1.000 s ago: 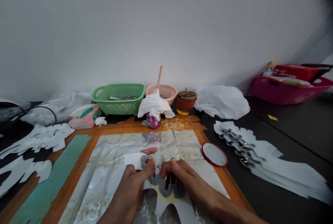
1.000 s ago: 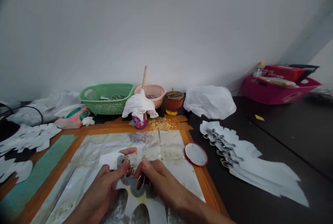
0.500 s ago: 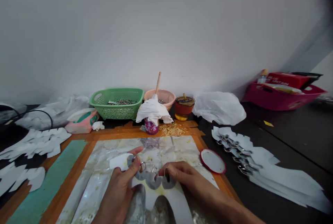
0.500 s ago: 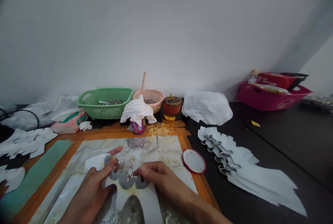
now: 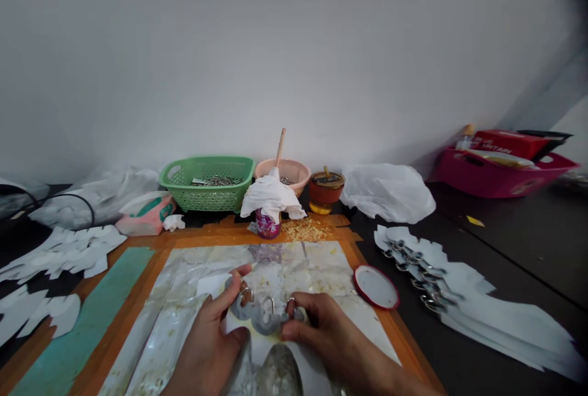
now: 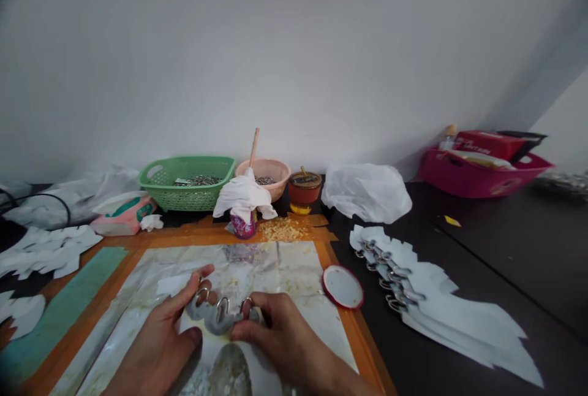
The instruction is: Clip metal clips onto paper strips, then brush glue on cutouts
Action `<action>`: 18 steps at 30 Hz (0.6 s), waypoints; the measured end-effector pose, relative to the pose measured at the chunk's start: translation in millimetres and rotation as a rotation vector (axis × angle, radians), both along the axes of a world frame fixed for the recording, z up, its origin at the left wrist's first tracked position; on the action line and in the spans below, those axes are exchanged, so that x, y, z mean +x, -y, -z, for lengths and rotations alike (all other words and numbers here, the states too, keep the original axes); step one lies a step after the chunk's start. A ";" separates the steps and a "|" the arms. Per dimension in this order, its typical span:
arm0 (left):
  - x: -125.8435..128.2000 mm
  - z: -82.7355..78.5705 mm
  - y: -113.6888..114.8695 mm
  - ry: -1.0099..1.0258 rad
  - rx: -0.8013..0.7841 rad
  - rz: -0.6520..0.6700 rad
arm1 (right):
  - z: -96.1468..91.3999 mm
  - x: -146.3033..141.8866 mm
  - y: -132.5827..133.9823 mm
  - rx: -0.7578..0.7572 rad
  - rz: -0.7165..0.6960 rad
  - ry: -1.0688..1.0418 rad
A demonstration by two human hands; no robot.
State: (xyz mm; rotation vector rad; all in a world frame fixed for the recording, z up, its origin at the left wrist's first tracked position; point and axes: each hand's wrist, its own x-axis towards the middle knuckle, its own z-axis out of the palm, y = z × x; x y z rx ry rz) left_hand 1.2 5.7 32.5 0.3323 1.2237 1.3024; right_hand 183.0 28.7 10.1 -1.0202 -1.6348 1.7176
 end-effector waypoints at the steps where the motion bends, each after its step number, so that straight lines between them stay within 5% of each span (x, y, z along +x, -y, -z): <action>1: -0.4 0.8 -0.4 0.034 -0.011 -0.013 | 1.6 0.1 0.2 -0.063 0.002 -0.039; 10: -2.0 0.6 -2.8 0.055 0.006 -0.144 | 2.5 8.9 4.0 -0.220 0.076 -0.211; 18: 7.8 -2.0 8.5 0.197 -0.024 0.169 | 3.3 -2.9 3.0 -0.355 0.016 -0.380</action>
